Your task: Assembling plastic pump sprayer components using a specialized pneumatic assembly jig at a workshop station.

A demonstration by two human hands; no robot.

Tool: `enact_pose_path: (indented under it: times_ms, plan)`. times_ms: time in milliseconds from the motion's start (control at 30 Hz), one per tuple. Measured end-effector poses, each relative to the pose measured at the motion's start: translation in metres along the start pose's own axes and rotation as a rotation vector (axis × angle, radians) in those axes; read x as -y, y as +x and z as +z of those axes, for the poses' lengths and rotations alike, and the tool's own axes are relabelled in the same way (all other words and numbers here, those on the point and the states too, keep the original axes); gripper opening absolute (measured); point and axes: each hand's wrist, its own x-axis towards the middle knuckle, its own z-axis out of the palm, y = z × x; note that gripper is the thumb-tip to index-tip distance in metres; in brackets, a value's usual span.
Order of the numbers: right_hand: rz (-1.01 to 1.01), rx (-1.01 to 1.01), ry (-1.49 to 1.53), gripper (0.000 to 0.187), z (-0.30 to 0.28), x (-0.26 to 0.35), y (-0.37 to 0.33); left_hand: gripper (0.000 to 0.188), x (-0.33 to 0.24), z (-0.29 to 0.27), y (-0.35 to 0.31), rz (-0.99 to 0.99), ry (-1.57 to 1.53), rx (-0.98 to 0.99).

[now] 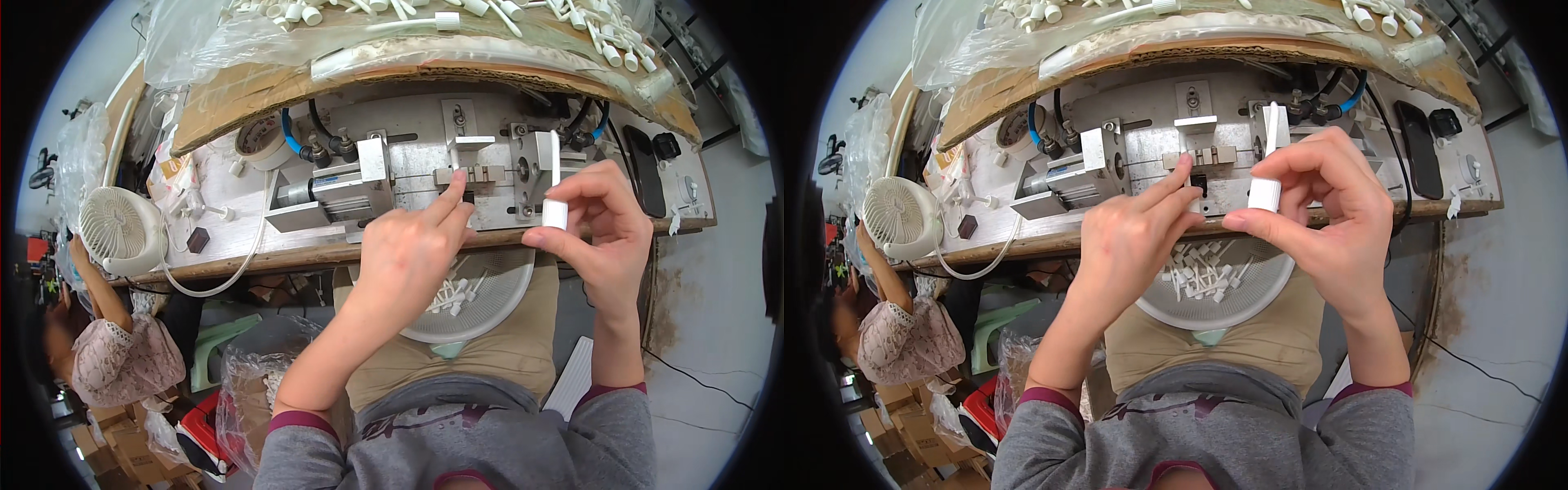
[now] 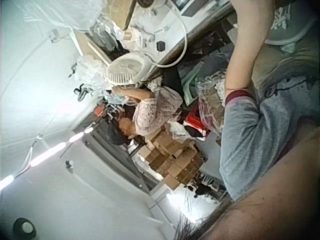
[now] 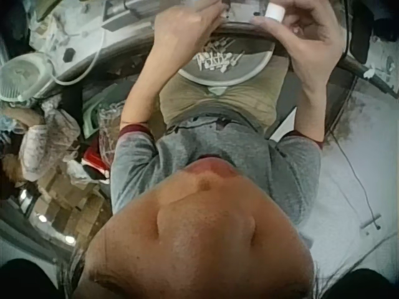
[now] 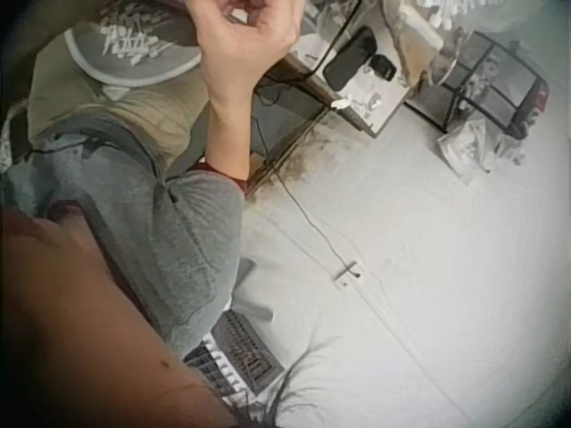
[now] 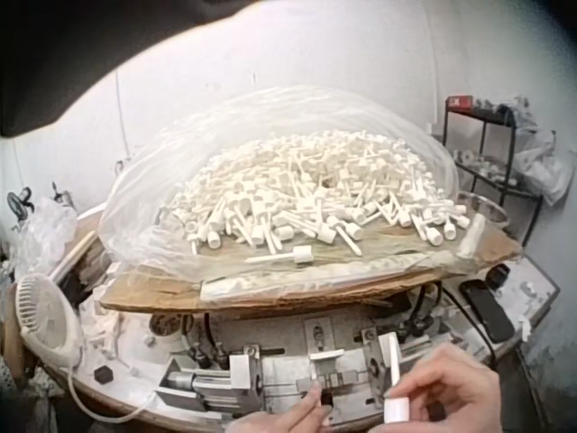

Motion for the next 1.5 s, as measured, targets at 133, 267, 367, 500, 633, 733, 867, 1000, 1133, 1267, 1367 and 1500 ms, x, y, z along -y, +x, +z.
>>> enact_pose_path:
  times_ms: [133,267,367,500,633,733,867,1000,1133,1267,1367,1500]
  plan:
    - [0.043,-0.045,0.126,0.029,0.009,-0.002,-0.001,0.023,-0.003,-0.003,0.003,-0.026,0.066,0.084]
    - [-0.053,-0.02,-0.079,0.029,0.011,0.001,-0.004,0.029,0.004,-0.012,0.006,-0.002,-0.019,0.06]
    - [-0.318,0.028,-0.44,0.032,0.013,-0.004,-0.006,0.034,0.008,-0.041,0.03,-0.038,-0.216,-0.001]
    - [-0.378,0.172,-0.611,0.03,0.031,-0.018,-0.014,0.028,0.017,-0.074,0.086,-0.1,-0.245,-0.315]
    - [-0.476,0.274,-0.774,0.025,0.054,-0.021,-0.006,0.035,0.057,-0.055,0.137,0.005,-0.158,-0.494]
    - [-0.462,0.308,-0.807,0.019,0.057,-0.018,0.005,0.053,0.064,-0.048,0.158,-0.196,-0.078,-0.168]
    - [-0.378,0.361,-0.837,0.025,0.055,-0.015,0.007,0.045,0.062,-0.043,0.148,-0.2,-0.061,-0.171]
    - [-0.31,0.418,-0.754,0.028,0.048,-0.01,0.013,0.029,0.042,-0.055,0.111,-0.02,-0.25,-0.355]
    - [-0.213,0.243,-0.336,0.027,0.027,0.005,0.067,0.032,0.031,-0.07,0.056,-0.033,-0.279,-0.444]
    - [-0.337,-0.132,-0.589,0.046,0.001,-0.005,0.168,0.036,0.008,-0.077,0.027,-0.075,-0.351,-0.428]
    - [-0.189,-0.072,-0.683,0.083,0.002,-0.048,0.253,0.035,-0.002,-0.064,0.012,-0.032,-0.363,-0.403]
    - [0.108,0.188,-0.763,0.093,0.012,-0.062,0.295,0.036,-0.007,-0.046,-0.006,0.007,-0.281,-0.32]
